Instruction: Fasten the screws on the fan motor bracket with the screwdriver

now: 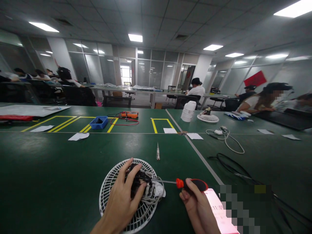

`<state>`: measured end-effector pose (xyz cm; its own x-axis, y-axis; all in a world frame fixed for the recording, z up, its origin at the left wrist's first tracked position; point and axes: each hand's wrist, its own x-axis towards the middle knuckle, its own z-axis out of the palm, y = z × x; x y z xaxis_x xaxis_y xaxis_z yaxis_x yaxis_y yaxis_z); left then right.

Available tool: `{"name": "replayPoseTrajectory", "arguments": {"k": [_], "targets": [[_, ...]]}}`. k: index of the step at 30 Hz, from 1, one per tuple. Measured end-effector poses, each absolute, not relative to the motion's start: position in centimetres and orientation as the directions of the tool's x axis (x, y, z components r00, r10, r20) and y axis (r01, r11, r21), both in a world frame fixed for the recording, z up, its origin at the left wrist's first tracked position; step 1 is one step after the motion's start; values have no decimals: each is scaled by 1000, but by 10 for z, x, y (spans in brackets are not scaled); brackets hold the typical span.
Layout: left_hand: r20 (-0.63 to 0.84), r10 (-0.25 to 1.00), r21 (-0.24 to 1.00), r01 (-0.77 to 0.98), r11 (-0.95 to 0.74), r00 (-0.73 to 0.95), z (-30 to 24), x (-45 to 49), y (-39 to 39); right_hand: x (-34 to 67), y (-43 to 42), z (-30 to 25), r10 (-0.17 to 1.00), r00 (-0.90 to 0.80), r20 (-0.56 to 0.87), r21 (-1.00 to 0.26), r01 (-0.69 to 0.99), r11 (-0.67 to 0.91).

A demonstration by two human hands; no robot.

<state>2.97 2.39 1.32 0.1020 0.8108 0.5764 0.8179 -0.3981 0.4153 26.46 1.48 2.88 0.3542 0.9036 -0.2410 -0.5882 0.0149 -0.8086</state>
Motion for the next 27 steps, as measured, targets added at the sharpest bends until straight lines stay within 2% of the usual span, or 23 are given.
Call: {"name": "replayPoseTrajectory", "arguments": {"k": [14,18,24,27], "targets": [[661,746,358,836,-415,87,6,30,24,266,14,22,898,376,-228,-848,-529,6],[690,720,346,841,-416,72,4,32,22,267,13,22,870,403,-284,-820,-572,-3],[711,702,342,853,-395,40,1,35,21,266,14,27,906,303,-294,-736,-676,-13],[714,700,354,850,-390,23,3,37,20,263,15,28,894,325,-309,-743,-669,-13]]}}
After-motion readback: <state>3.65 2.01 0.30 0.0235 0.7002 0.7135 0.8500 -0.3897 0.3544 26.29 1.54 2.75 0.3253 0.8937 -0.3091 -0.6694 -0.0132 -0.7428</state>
